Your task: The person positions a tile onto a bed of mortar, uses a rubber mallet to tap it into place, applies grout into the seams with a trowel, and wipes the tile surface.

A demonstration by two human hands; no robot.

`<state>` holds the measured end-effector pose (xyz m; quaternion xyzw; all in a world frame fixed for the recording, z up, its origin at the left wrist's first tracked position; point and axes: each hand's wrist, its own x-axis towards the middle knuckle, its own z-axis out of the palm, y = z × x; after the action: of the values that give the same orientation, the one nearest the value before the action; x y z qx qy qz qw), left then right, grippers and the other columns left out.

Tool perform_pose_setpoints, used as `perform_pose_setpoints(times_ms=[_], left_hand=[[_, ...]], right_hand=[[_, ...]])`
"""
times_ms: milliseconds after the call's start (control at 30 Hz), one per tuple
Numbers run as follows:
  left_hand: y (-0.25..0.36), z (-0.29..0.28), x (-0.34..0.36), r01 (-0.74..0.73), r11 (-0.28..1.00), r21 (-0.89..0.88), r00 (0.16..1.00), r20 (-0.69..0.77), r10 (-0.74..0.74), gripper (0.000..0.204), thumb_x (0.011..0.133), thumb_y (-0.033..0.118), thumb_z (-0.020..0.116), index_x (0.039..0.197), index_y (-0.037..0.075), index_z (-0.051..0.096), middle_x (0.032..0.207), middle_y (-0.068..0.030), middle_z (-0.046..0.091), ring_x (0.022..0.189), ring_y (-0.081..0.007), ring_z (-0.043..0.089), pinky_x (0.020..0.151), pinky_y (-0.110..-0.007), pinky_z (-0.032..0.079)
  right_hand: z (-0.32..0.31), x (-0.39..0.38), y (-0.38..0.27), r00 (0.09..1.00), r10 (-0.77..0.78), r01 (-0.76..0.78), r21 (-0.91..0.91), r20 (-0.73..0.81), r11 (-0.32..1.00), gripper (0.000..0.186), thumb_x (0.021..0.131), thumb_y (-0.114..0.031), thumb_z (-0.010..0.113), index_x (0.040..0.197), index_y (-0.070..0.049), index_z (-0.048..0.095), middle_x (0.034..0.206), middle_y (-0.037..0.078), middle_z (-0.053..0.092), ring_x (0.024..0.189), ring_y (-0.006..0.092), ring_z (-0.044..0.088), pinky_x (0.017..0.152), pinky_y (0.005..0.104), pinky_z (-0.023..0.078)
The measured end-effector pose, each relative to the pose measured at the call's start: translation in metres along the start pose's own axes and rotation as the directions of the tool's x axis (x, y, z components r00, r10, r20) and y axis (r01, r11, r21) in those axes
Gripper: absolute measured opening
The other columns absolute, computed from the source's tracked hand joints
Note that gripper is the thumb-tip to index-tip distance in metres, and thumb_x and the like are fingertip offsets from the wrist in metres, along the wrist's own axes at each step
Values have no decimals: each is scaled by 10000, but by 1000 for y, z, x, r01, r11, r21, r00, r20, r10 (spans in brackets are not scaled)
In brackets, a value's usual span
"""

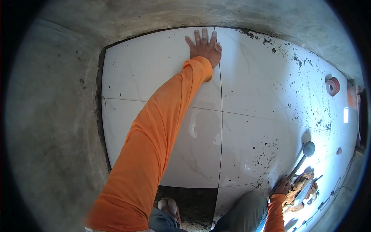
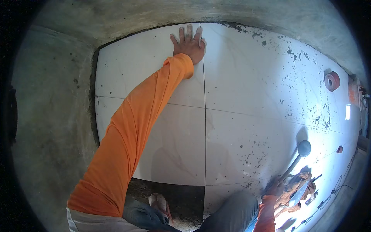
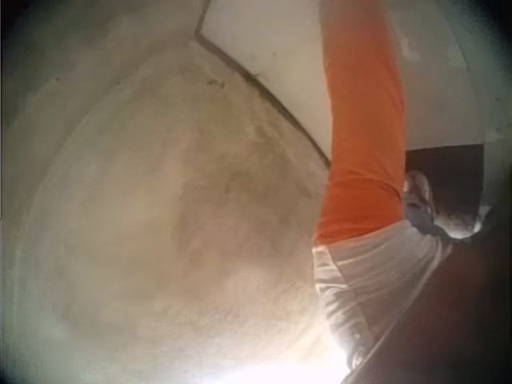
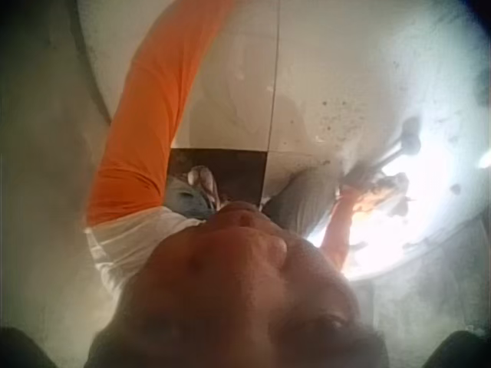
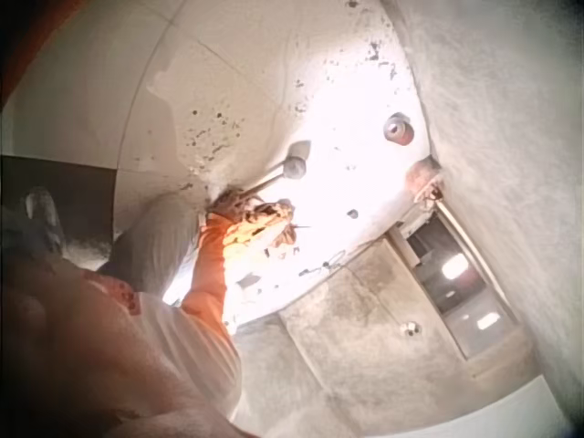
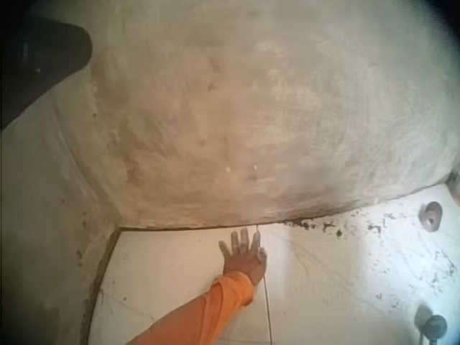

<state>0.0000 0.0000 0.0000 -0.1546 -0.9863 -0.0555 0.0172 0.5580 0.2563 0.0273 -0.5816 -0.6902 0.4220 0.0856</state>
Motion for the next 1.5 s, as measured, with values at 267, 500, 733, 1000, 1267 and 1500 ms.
perform_pose_setpoints(times_ms=[267,500,733,1000,1267,1500], left_hand=[[-3,-4,-12,-134,991,-18,991,-12,134,574,918,391,203,1428,127,197,1499,-108,147,1382,-342,79,1078,-574,41],[5,-1,-35,-213,976,-50,977,-34,211,602,921,399,214,1418,61,190,1499,-99,153,1383,-322,94,1088,-556,44],[4,-5,-40,-327,945,-13,944,-43,326,590,920,411,241,1411,84,226,1493,-70,185,1378,-323,114,1084,-564,56],[8,-1,-46,-53,999,9,989,-135,54,615,895,448,289,1383,75,298,1460,-118,254,1361,-331,171,1052,-612,78],[5,-11,-50,-242,970,-21,963,-125,238,546,872,393,375,1316,78,404,1404,-151,348,1329,-340,255,1039,-600,133],[7,-4,-33,-159,986,-45,981,-120,153,601,885,431,334,1374,82,318,1454,-128,271,1360,-319,192,1058,-585,104]], right_hand=[[8,0,-4,1000,2,-2,148,-4,989,192,888,-236,520,819,-56,518,567,-43,410,435,54,367,388,224,284],[-4,10,17,997,-71,71,-2,-44,997,229,891,-254,532,769,-61,509,572,-36,422,449,59,382,403,226,291],[3,-3,-4,998,-61,62,38,-23,997,247,891,-275,527,761,-66,501,563,-43,401,466,68,364,425,235,291],[-2,6,12,992,-111,107,-51,-62,993,243,890,-268,518,717,-106,464,543,-50,371,440,65,329,415,238,278],[1,1,5,999,-33,36,55,-41,998,228,900,-258,513,741,-97,487,537,-57,359,432,63,327,406,233,273],[-1,10,18,976,-178,158,-158,-124,975,224,895,-263,515,743,-101,484,526,-57,353,418,58,321,389,219,262]])
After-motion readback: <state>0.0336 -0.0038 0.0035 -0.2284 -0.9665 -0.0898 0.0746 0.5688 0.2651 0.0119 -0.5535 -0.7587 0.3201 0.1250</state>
